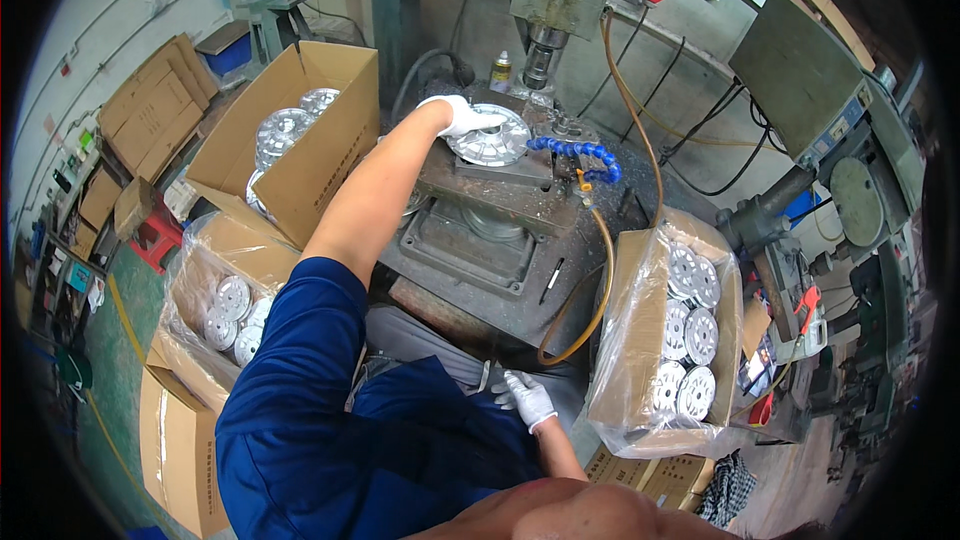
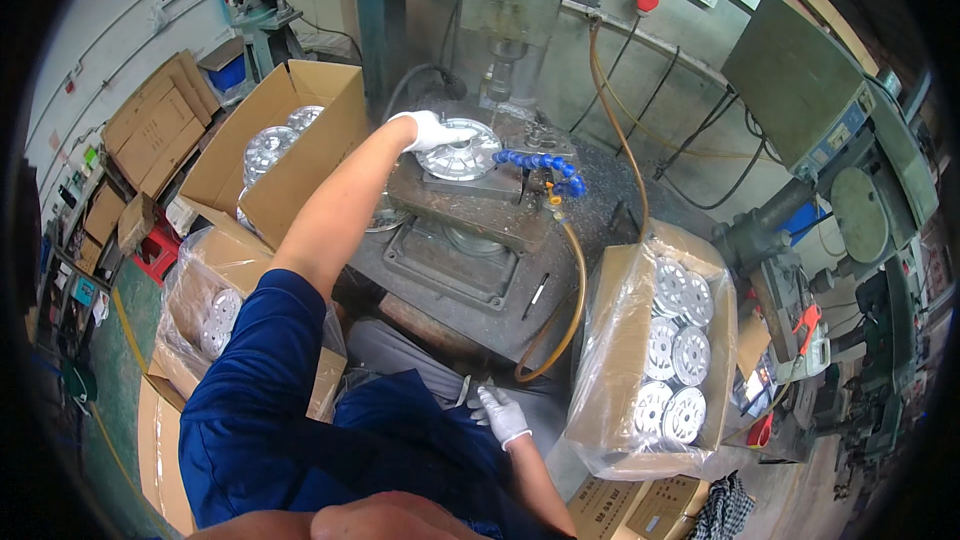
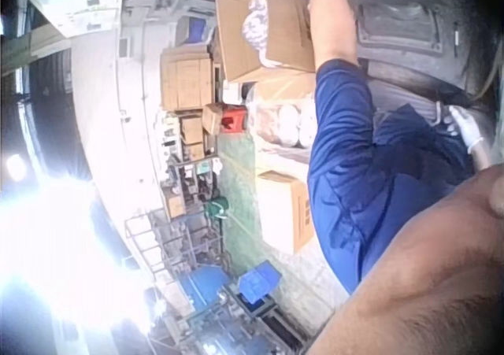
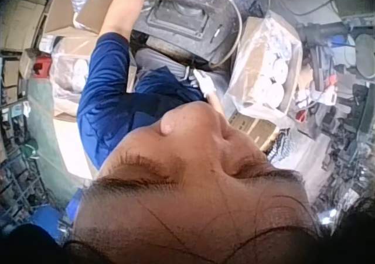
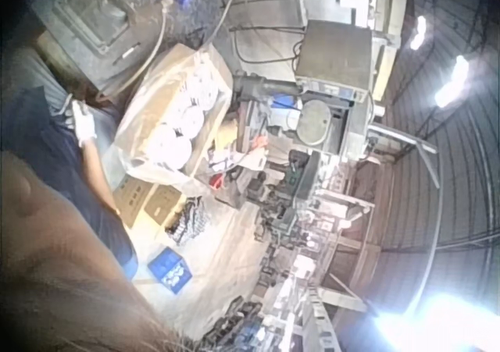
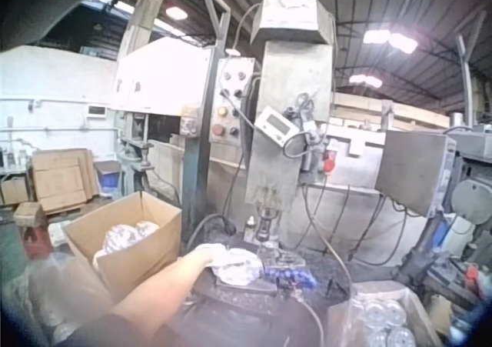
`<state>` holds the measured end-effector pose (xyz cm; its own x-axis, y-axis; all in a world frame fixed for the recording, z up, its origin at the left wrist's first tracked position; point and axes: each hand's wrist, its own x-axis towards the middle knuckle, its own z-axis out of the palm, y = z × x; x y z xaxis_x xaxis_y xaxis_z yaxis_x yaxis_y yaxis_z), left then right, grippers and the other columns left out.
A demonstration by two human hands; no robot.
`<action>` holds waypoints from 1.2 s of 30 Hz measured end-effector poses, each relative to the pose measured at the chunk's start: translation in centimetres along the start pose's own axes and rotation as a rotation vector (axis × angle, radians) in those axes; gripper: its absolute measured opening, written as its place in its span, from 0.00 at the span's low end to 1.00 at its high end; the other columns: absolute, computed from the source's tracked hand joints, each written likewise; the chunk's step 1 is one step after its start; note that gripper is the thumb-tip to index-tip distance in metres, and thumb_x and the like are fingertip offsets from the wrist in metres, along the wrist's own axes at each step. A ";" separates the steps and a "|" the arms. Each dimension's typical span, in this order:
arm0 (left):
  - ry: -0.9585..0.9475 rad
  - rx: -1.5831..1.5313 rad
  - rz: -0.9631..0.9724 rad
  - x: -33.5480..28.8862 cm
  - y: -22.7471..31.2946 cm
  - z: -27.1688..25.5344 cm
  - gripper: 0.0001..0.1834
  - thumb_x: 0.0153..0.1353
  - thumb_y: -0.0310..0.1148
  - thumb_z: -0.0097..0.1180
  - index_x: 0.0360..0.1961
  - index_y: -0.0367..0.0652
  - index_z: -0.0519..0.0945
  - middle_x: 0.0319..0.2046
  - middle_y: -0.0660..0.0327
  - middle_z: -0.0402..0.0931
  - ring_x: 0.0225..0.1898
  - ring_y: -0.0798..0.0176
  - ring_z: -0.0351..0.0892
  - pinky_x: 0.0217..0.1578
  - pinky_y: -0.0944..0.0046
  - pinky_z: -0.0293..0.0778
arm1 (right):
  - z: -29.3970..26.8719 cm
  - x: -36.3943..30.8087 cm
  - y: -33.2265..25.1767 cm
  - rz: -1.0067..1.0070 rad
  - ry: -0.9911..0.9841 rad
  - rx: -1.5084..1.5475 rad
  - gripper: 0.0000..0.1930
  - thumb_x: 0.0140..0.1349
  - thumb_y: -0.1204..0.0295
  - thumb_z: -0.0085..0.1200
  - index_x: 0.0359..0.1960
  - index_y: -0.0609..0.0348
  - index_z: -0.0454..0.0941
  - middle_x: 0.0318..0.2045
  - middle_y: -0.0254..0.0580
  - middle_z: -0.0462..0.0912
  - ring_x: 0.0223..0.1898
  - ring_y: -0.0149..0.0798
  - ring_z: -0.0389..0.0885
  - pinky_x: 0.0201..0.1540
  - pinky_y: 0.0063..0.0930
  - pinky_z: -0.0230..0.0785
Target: Inspecting and sorting metal circular components on a fabrication floor.
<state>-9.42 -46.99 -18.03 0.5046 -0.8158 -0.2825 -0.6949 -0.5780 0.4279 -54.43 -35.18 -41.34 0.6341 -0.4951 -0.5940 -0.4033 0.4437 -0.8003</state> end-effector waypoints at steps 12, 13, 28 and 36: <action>0.377 -0.115 -0.155 -3.7 0.9 1.0 0.65 0.38 0.71 0.56 0.66 0.32 0.49 0.62 0.43 0.60 0.63 0.51 0.61 0.61 0.62 0.59 | 0.2 -0.8 0.9 0.014 0.012 -0.019 0.21 0.66 0.60 0.47 0.53 0.63 0.68 0.33 0.47 0.83 0.26 0.34 0.80 0.29 0.24 0.74; 0.361 -0.104 -0.160 -3.8 1.0 1.4 0.65 0.38 0.71 0.56 0.66 0.32 0.49 0.62 0.43 0.60 0.63 0.51 0.61 0.61 0.62 0.59 | 0.2 -0.8 1.1 0.009 -0.001 0.013 0.21 0.66 0.60 0.48 0.53 0.62 0.68 0.33 0.46 0.83 0.26 0.34 0.80 0.29 0.24 0.73; 0.517 -0.148 0.017 -2.4 0.0 2.9 0.34 0.53 0.59 0.50 0.38 0.33 0.81 0.40 0.44 0.79 0.46 0.48 0.78 0.47 0.57 0.71 | -1.3 0.7 2.8 0.061 -0.109 0.411 0.15 0.67 0.63 0.45 0.48 0.61 0.71 0.31 0.48 0.82 0.21 0.33 0.77 0.24 0.23 0.70; 0.416 -0.077 -0.088 -3.4 1.2 2.8 0.44 0.50 0.68 0.48 0.51 0.35 0.76 0.51 0.49 0.74 0.53 0.51 0.73 0.54 0.60 0.65 | -1.1 2.4 3.9 0.126 -0.139 0.536 0.13 0.66 0.64 0.46 0.45 0.60 0.70 0.31 0.50 0.81 0.24 0.40 0.79 0.26 0.30 0.73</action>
<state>-13.39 -44.98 -18.94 0.7345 -0.6772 0.0428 -0.6080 -0.6288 0.4847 -55.25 -35.45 -46.00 0.6983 -0.3270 -0.6368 -0.1129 0.8281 -0.5491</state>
